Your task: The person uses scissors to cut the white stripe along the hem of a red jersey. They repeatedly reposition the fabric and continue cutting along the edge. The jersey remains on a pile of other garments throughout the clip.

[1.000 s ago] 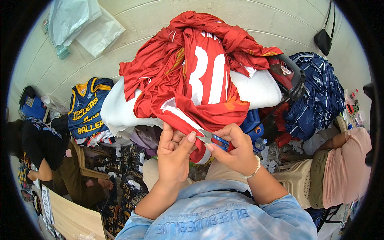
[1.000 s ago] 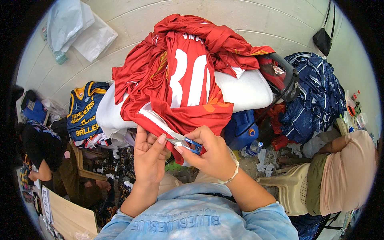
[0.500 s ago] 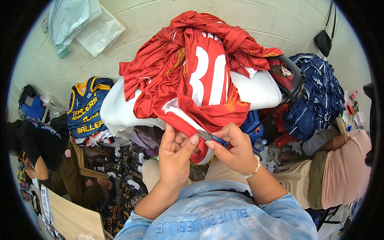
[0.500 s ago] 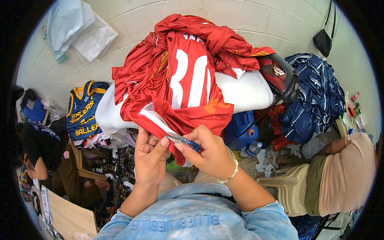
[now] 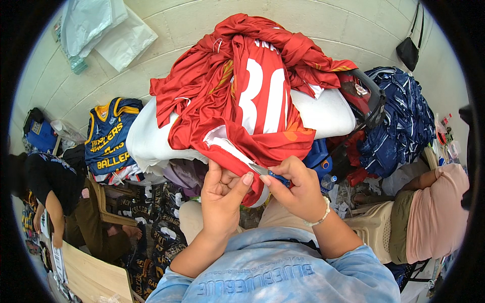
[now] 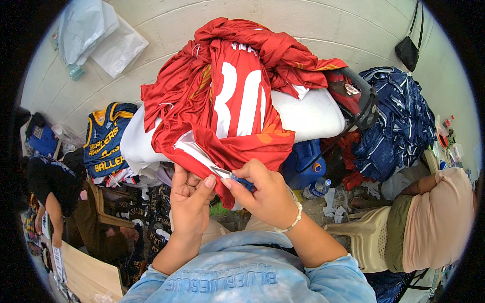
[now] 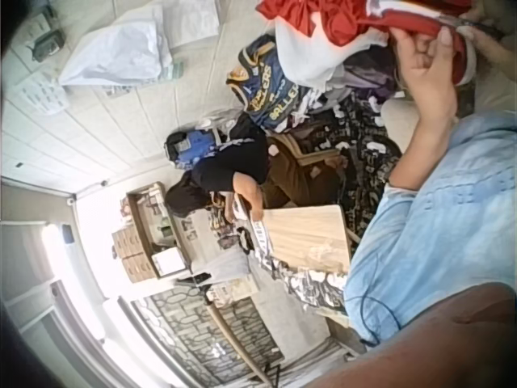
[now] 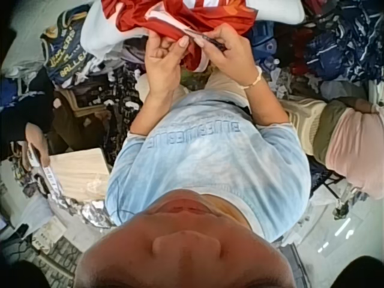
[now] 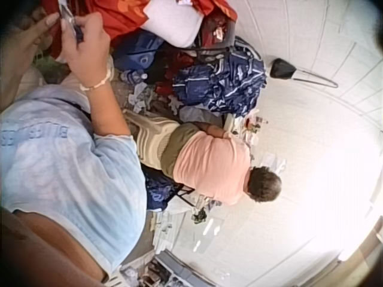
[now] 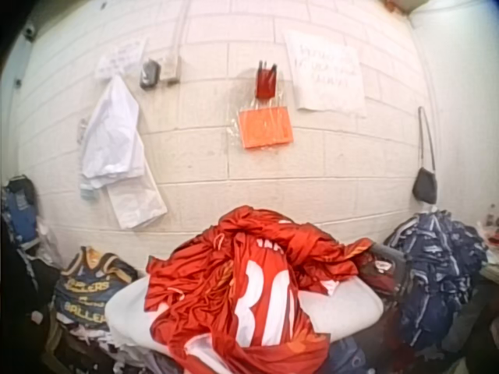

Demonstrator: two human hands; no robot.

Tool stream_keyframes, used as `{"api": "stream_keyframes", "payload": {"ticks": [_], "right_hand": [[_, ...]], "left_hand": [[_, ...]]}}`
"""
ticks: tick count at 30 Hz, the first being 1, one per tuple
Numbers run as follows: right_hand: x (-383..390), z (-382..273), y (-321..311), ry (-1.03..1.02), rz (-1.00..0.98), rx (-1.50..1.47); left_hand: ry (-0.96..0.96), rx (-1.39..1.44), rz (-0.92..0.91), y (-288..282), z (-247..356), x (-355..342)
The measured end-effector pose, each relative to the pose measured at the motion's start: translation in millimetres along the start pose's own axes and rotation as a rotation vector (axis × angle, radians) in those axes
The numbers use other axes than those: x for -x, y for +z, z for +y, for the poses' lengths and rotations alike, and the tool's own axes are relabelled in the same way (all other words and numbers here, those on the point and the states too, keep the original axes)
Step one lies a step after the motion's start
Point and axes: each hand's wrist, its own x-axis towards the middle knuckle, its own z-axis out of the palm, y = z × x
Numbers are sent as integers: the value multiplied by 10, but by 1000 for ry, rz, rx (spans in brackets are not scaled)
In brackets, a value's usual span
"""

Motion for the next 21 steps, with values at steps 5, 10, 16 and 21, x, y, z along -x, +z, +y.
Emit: {"api": "stream_keyframes", "payload": {"ticks": [5, 10, 16, 21], "right_hand": [[41, 61, 70, 231, -46, -521], [59, 145, 32, 196, -152, -310], [66, 100, -30, 167, -110, -287], [31, 62, 24, 66, -36, -209]], "left_hand": [[15, -9, 12, 72, 5, -9], [19, 151, 100, 41, 28, -56], [6, 125, 82, -38, 9, -70], [12, 76, 25, -59, 2, -62]]}}
